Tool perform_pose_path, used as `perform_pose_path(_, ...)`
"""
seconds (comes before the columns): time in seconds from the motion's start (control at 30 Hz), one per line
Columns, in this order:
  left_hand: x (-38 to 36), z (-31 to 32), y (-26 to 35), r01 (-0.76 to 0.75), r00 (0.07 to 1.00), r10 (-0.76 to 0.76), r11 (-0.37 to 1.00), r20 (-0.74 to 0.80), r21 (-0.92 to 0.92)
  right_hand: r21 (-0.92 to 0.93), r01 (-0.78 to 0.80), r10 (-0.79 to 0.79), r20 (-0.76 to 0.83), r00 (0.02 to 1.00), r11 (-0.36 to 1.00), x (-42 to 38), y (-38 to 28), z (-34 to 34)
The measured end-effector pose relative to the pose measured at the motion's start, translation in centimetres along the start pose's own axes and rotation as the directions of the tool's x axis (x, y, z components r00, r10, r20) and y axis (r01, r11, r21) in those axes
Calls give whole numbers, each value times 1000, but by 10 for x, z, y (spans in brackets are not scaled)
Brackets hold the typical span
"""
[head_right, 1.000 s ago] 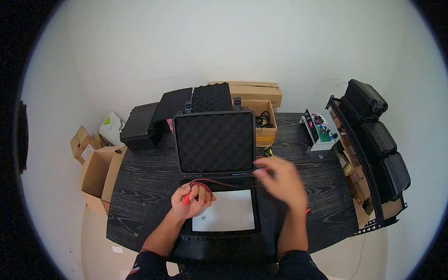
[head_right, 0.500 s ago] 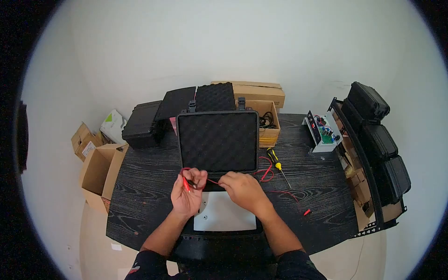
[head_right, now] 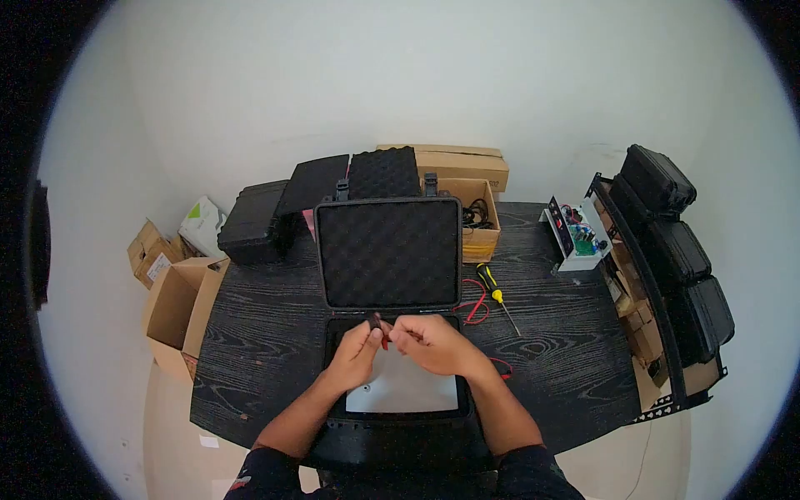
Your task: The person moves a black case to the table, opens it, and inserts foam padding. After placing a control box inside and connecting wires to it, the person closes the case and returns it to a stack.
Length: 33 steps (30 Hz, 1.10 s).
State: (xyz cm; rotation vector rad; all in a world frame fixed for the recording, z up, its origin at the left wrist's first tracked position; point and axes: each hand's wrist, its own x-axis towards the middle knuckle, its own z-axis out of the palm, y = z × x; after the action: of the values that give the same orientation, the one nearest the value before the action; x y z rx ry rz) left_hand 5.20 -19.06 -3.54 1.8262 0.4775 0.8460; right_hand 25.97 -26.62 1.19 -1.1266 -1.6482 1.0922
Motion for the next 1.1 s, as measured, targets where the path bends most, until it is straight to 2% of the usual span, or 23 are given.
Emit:
perform_pose_path(0.03,-1,-1,0,33,997,-34,999,69,13,-57,5,-8,-46,999,998,-1,-10,-2)
perform_pose_path(0.07,-1,0,-12,-57,987,62,998,147,-40,-114,8,-18,-91,996,993,-1,-15,-4)
perform_pose_path(0.17,-2,-1,-1,85,933,-20,982,359,-168,-384,57,-119,-138,983,921,0,-15,-11)
perform_pose_path(0.27,-5,0,-5,135,921,-22,955,390,-265,-238,52,-83,-123,989,970,0,-23,-11)
perform_pose_path(0.37,-7,-1,-15,170,925,-34,929,379,-330,-318,189,-209,-28,978,929,-3,-25,-17)
perform_pose_path(0.47,-6,0,-18,247,910,-82,895,407,-371,-447,259,-298,-18,954,856,-5,-20,-18)
perform_pose_path(0.57,-4,-4,-19,384,873,-154,803,463,-456,-547,96,-167,-81,983,832,-11,-38,-10)
perform_pose_path(0.67,-3,-3,-14,424,863,-184,771,471,-475,-716,177,-265,-11,964,675,-12,-41,-10)
perform_pose_path(0.77,-3,-3,-11,374,860,-202,875,469,-308,-669,211,-265,21,964,712,-13,-29,-14)
perform_pose_path(0.87,-5,-6,-14,372,873,-135,807,469,-459,-667,203,-254,21,967,717,-12,-25,-20)
perform_pose_path(0.97,-5,-13,-19,260,892,68,731,447,-631,-659,167,-243,-25,970,734,-15,-28,-26)
perform_pose_path(1.07,-6,-18,-16,227,885,193,614,423,-756,-590,162,-219,-26,975,791,-17,-28,-32)
perform_pose_path(1.1,-7,-19,-15,217,900,211,539,380,-814,-515,175,-206,-3,979,839,-16,-25,-35)
